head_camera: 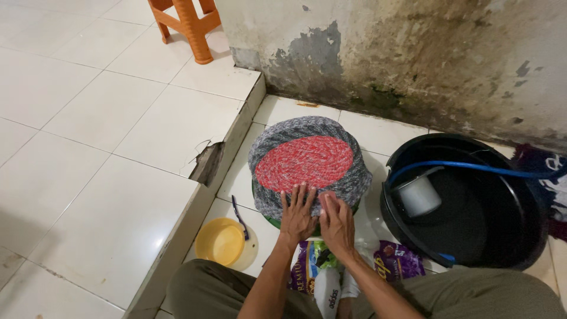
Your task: The person scrubs a red and grey patterned cloth on a green basin using a pink bar of soap. They briefly reach up to adjust a blue hose connected to a wall tap before resuming the scrubbing motion on the cloth.
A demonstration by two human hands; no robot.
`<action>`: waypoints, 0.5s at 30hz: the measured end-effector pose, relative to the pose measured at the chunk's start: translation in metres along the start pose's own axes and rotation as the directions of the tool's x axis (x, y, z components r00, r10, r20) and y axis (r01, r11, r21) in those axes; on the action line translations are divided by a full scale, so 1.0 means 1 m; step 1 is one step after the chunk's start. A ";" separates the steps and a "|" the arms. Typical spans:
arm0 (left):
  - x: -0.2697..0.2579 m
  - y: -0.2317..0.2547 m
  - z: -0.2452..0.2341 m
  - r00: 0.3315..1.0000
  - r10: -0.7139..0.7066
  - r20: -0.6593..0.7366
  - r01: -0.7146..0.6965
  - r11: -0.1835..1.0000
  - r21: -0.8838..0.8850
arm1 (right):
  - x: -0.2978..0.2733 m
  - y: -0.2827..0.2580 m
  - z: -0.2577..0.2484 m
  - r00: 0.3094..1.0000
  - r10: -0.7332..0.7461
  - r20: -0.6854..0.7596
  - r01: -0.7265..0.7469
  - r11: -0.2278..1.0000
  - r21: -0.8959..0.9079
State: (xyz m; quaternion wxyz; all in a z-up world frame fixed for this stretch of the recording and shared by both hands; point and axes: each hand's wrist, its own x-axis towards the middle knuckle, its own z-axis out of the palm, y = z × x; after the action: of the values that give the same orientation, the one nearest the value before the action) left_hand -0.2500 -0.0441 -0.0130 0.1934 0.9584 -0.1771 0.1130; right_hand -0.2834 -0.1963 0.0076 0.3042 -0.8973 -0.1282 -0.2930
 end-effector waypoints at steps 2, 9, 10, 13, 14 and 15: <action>0.001 0.001 -0.002 0.997 -0.040 0.070 0.039 0.999 0.015 | 0.002 0.006 -0.001 0.998 0.044 0.053 -0.041 0.998 -0.055; 0.000 0.004 -0.011 1.000 0.004 0.010 -0.005 0.996 0.085 | 0.013 0.033 -0.004 0.993 0.116 -0.008 -0.116 0.984 -0.136; 0.001 0.006 -0.018 0.998 -0.021 0.052 0.018 0.999 0.050 | 0.015 0.035 -0.001 0.990 0.136 -0.024 -0.138 0.981 -0.135; 0.007 0.014 -0.045 0.976 -0.093 0.196 0.102 0.994 -0.037 | 0.022 0.039 0.006 0.984 0.171 -0.055 -0.176 0.978 -0.110; 0.010 0.015 -0.052 0.961 -0.116 0.252 0.133 0.990 -0.052 | 0.025 0.040 0.008 0.985 0.165 -0.059 -0.170 0.982 -0.087; 0.012 0.014 -0.057 0.941 -0.138 0.308 0.165 0.984 -0.065 | 0.029 0.040 0.010 0.985 0.159 -0.063 -0.163 0.984 -0.065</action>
State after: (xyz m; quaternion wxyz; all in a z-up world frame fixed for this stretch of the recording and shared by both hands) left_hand -0.2530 -0.0362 0.0460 0.2152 0.9654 -0.1352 -0.0582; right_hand -0.2394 -0.2203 -0.0001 0.2991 -0.9060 -0.0360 -0.2974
